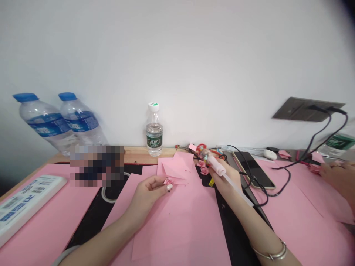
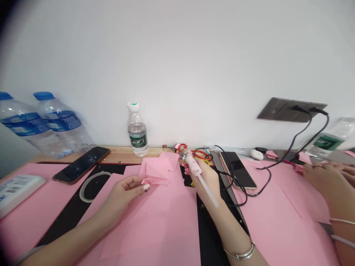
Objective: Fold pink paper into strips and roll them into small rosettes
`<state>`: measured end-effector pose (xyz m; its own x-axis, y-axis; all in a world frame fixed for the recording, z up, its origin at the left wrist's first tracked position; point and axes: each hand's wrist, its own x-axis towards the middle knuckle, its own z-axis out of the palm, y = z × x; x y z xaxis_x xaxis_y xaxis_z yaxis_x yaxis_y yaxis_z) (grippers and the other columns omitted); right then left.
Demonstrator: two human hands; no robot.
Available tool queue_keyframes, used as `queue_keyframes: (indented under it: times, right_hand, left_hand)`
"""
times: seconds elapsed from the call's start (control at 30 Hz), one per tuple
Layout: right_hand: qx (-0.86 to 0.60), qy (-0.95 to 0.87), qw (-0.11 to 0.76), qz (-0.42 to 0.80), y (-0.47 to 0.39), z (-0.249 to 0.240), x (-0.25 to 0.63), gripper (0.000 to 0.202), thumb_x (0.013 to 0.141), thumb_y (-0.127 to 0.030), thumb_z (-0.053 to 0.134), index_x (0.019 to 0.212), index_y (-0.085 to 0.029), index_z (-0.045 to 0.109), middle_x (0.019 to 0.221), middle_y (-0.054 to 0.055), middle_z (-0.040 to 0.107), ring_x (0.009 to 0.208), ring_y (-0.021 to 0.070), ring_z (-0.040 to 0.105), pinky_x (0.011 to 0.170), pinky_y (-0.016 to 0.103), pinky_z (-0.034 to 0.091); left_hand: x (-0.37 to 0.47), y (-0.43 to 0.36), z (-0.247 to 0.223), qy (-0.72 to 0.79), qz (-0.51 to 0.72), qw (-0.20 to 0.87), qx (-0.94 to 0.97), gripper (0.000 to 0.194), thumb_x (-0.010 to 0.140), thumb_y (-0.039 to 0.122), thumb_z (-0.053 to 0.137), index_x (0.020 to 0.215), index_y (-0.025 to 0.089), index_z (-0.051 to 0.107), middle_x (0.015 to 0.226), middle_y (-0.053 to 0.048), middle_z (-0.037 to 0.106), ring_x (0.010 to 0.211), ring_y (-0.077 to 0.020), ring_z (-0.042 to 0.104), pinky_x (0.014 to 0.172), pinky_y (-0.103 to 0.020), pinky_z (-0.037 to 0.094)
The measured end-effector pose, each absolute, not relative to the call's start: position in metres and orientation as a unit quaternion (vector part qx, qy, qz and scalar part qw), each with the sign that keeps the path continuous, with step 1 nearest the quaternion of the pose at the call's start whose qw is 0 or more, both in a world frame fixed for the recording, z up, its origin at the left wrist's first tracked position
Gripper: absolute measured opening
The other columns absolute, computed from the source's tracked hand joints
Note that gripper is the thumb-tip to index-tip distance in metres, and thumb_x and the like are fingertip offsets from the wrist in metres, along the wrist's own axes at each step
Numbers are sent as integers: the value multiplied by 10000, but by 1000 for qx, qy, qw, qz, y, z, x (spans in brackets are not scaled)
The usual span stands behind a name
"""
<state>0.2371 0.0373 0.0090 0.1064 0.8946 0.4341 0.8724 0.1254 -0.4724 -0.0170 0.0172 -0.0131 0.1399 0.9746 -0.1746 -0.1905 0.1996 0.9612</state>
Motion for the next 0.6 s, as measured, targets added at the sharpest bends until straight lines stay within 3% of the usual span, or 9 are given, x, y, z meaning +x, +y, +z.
queue_keyframes:
  times: [0.23,0.4,0.5,0.6]
  right_hand:
    - [-747,-625,222,-43,50,14,258,302,850,-307,517,1120,-187,579,1038,104,695,923,283,654,711,335,445]
    - [-780,-607,142,-55,53,10,261,354,815,-237,491,1162,-179,537,1149,134,628,1020,312,601,823,465,429]
    - [-788,-597,135,-59,54,6,261,406,795,-231,494,1195,-164,520,1158,167,595,1068,350,551,830,533,426]
    - [-776,-596,184,-89,53,5,259,432,774,-263,542,1197,-173,537,1268,187,510,1160,404,467,862,579,411]
  left_hand:
    - [-17,18,-14,461,464,620,434,171,673,285,791,784,187,706,858,-24,733,851,-184,647,804,-286,484]
    - [-16,18,-12,460,455,617,449,159,678,282,781,769,177,703,821,-26,729,806,-180,650,779,-289,487]
    - [-16,18,-11,458,456,619,446,167,661,270,793,765,175,703,811,-27,731,789,-176,653,768,-286,490]
    - [-14,17,-11,452,453,628,443,181,640,259,806,755,170,700,794,-29,734,772,-178,656,753,-288,496]
